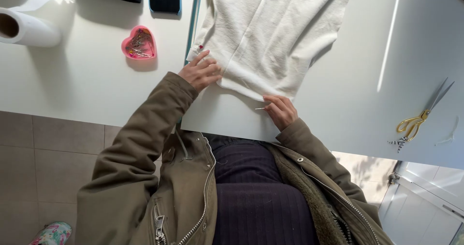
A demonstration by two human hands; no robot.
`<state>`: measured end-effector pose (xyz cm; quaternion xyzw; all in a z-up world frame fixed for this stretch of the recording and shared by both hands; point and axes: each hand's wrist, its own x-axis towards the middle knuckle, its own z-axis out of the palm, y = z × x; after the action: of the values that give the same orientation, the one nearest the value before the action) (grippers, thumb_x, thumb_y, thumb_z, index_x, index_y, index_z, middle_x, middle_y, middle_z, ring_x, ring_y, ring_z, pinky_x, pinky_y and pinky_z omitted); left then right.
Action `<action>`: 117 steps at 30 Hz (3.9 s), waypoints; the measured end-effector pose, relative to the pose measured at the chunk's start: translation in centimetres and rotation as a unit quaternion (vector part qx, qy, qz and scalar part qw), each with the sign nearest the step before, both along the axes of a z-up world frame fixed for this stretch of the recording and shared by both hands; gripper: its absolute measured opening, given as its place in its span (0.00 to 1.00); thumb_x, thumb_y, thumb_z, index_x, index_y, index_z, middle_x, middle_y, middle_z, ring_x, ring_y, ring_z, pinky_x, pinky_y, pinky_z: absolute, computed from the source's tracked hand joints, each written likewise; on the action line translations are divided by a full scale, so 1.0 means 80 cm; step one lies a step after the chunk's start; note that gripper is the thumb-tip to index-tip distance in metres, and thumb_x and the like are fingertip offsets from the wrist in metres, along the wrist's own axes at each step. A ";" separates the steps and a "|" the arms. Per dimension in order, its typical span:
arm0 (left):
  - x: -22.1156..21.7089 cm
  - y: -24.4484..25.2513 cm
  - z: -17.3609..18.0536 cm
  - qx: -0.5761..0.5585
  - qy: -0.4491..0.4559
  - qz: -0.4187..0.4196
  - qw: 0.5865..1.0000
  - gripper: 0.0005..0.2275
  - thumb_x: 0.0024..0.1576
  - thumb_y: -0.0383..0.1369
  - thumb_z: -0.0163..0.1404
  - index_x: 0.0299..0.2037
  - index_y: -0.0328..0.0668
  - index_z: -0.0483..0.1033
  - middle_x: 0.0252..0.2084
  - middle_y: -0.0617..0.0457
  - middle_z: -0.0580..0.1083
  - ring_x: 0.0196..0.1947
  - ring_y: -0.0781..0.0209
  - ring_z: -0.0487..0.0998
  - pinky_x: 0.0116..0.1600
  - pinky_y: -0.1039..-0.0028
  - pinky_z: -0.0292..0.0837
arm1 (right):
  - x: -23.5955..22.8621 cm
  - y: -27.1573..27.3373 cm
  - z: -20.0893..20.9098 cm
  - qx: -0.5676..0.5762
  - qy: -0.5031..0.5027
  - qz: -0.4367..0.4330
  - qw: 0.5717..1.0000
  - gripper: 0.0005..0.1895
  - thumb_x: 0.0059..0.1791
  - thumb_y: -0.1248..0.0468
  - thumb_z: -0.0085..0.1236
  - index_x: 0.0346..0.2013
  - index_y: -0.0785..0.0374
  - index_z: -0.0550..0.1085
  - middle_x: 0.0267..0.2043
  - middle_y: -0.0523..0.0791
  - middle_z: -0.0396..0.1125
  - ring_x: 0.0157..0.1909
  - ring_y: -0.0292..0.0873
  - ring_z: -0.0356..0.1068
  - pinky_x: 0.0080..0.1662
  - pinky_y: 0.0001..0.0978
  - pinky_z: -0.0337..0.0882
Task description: The person folds the hem of a white garment on a table and secures it with straight pins. They repeatedly fold the fabric edge and insert pins from a nearby container to hold the fold in place.
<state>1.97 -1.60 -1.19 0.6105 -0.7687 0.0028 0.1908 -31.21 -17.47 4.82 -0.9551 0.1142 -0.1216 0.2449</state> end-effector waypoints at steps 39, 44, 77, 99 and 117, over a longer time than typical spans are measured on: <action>-0.004 0.031 -0.003 0.160 -0.010 0.102 0.982 0.31 0.66 0.49 0.43 0.77 0.50 0.50 0.80 0.54 0.50 0.79 0.60 0.47 0.80 0.52 0.36 | 0.101 0.005 -0.041 0.232 -0.063 -0.127 0.962 0.09 0.51 0.74 0.62 0.36 0.67 0.68 0.40 0.47 0.67 0.35 0.40 0.70 0.36 0.32 0.72; 0.002 0.031 -0.004 0.204 -0.077 0.098 0.971 0.37 0.65 0.58 0.38 0.79 0.50 0.41 0.81 0.53 0.43 0.80 0.61 0.41 0.80 0.51 0.30 | 0.099 0.005 -0.045 0.225 -0.068 -0.122 0.964 0.09 0.51 0.75 0.61 0.37 0.67 0.67 0.39 0.46 0.66 0.37 0.41 0.70 0.38 0.32 0.74; -0.113 0.013 0.006 0.115 -0.062 0.296 0.946 0.33 0.66 0.54 0.41 0.78 0.55 0.44 0.80 0.49 0.41 0.79 0.44 0.36 0.75 0.38 0.28 | 0.091 -0.004 -0.034 0.308 -0.043 -0.126 0.942 0.08 0.50 0.76 0.60 0.34 0.68 0.68 0.39 0.46 0.70 0.36 0.36 0.73 0.38 0.28 0.75; -0.135 -0.076 0.010 -0.014 0.161 0.060 0.985 0.11 0.57 0.37 0.61 0.43 0.45 0.75 0.44 0.55 0.73 0.53 0.55 0.72 0.66 0.57 0.61 | -0.029 -0.016 -0.052 0.254 -0.018 -0.172 0.952 0.08 0.50 0.70 0.64 0.35 0.65 0.70 0.41 0.46 0.72 0.43 0.43 0.75 0.45 0.33 0.77; -0.074 -0.063 0.000 0.015 0.160 0.125 0.979 0.14 0.57 0.44 0.62 0.38 0.46 0.74 0.35 0.57 0.73 0.39 0.58 0.72 0.55 0.63 0.60 | 0.035 -0.019 -0.037 0.477 0.008 -0.168 0.863 0.04 0.56 0.69 0.55 0.43 0.66 0.75 0.43 0.47 0.76 0.39 0.36 0.75 0.44 0.29 0.77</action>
<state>-3.95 -6.62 -1.19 0.6973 -0.6457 -0.0828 0.3001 -28.43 -19.01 1.86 -0.6891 0.3190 -0.0844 0.6452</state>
